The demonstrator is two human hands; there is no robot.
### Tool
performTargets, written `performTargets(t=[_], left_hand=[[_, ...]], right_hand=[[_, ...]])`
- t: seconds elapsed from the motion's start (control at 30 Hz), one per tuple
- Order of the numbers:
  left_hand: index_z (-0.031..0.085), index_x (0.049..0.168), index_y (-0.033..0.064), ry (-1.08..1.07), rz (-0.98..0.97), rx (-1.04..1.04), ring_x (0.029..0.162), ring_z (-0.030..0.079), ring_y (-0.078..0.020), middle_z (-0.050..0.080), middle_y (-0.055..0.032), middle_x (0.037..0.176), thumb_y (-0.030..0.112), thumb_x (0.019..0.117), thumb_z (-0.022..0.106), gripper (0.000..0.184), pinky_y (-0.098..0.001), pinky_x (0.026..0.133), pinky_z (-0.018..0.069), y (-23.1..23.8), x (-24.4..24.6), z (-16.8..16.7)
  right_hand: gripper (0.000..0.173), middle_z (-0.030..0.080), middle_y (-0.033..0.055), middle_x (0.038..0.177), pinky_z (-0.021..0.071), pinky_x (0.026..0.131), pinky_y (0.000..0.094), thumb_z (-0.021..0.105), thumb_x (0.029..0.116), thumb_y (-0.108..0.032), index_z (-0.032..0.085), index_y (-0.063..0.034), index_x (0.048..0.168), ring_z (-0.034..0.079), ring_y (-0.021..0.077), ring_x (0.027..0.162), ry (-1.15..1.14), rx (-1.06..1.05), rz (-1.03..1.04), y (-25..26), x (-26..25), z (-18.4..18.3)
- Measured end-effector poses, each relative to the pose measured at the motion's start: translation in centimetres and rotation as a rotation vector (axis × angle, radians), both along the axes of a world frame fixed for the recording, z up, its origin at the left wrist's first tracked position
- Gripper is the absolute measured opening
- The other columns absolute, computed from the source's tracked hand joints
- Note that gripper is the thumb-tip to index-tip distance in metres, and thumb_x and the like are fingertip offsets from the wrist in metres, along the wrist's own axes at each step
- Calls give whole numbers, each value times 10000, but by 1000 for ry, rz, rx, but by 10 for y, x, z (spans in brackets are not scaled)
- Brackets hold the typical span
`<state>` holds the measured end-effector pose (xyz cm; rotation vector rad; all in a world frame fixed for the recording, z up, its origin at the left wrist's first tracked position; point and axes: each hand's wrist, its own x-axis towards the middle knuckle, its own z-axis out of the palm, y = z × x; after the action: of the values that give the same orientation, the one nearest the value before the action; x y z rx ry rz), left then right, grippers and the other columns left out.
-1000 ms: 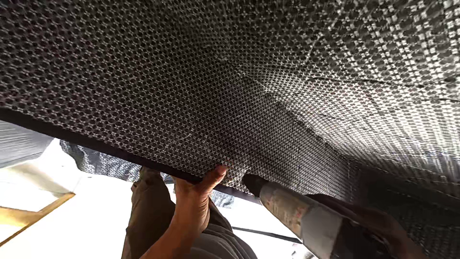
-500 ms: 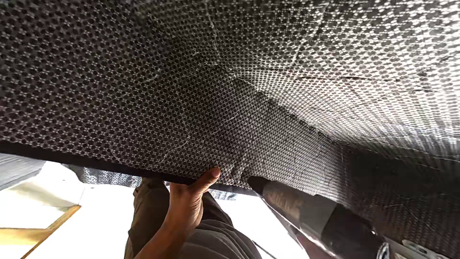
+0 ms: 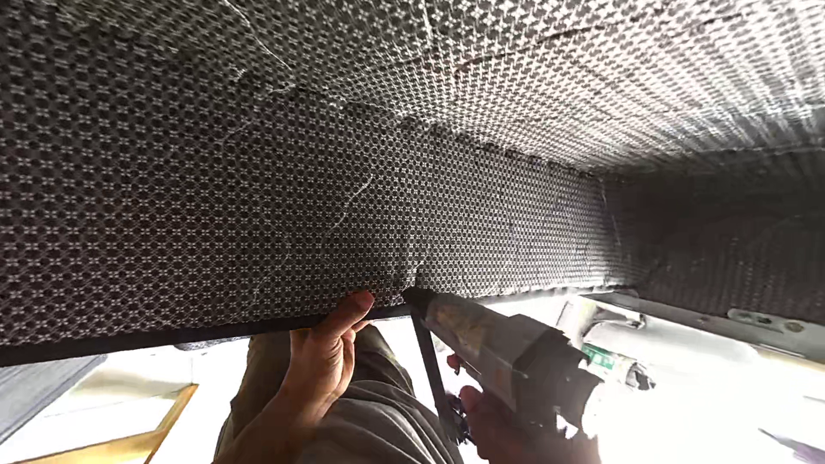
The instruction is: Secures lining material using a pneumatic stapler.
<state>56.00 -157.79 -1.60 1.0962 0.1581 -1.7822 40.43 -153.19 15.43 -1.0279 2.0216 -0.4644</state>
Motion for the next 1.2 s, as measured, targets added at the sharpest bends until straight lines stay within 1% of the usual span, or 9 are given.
performTargets(t=[0.1, 0.27, 0.4, 0.57, 0.67, 0.8, 0.97, 1.1, 1.2], left_hand=[[647, 1190, 49, 0, -28, 14, 963, 732, -334, 711, -201, 1097, -10, 814, 786, 406, -550, 872, 615, 0, 3, 0], [638, 1208, 34, 17, -38, 26, 988, 725, -339, 705, -209, 1115, -13, 788, 815, 458, -559, 897, 605, -3, 4, -1], [626, 1231, 26, 21, -52, 47, 1009, 718, -358, 700, -218, 1137, -20, 786, 818, 487, -567, 909, 600, -4, 5, 1], [597, 1261, -5, -8, -68, 55, 1014, 717, -393, 691, -246, 1156, -12, 819, 798, 485, -574, 895, 611, -4, 8, 4], [611, 1218, -9, -33, -30, 62, 925, 742, -359, 721, -230, 1065, 28, 878, 744, 366, -533, 837, 631, -2, 15, 5], [564, 1232, 53, -224, 75, 19, 854, 752, -286, 737, -148, 988, 142, 975, 613, 277, -504, 778, 645, -8, 57, 1], [592, 1104, 145, -510, 252, 13, 749, 731, -139, 715, 9, 834, 269, 1063, 512, 153, -378, 706, 651, -21, 127, 9], [598, 1145, 173, -596, 308, -40, 831, 743, -132, 738, 20, 915, 379, 1071, 496, 241, -361, 740, 642, -27, 175, 10], [599, 1148, 162, -633, 298, -71, 840, 748, -156, 739, 7, 920, 376, 1067, 501, 249, -391, 757, 646, -31, 212, 5]], right_hand=[[278, 734, 57, 880, 610, 585, 358, 732, 910, -187, 669, -14, 1118, 686, 148, 661, 61, 25, -28, 1, 14, -1], [305, 737, 50, 847, 600, 507, 352, 758, 889, -165, 640, -7, 1122, 673, 150, 589, 75, 5, -138, -22, 24, 16], [181, 684, -37, 709, 574, 447, 330, 721, 906, -247, 690, -112, 1022, 637, 111, 515, 127, 34, -50, -33, 20, 2], [270, 745, 63, 894, 586, 488, 360, 730, 905, -134, 648, -18, 1135, 658, 168, 567, 16, 21, -147, -24, -1, 27], [266, 722, 33, 782, 596, 500, 366, 742, 906, -185, 670, -19, 1101, 665, 161, 557, 97, 17, -120, -17, -26, 41], [277, 713, 31, 760, 598, 497, 369, 742, 902, -189, 673, -31, 1119, 671, 165, 562, 32, -23, -95, -10, -47, 44], [241, 716, 15, 745, 612, 527, 356, 745, 898, -180, 671, -33, 1074, 689, 151, 581, -17, -57, 2, -10, -61, 37], [211, 694, -10, 690, 587, 485, 339, 738, 880, -243, 693, -73, 996, 665, 128, 541, 30, -103, 98, -6, -62, 26], [210, 695, -3, 697, 598, 524, 350, 752, 876, -224, 691, -60, 991, 670, 129, 559, 65, -90, 93, -2, -46, 32]])
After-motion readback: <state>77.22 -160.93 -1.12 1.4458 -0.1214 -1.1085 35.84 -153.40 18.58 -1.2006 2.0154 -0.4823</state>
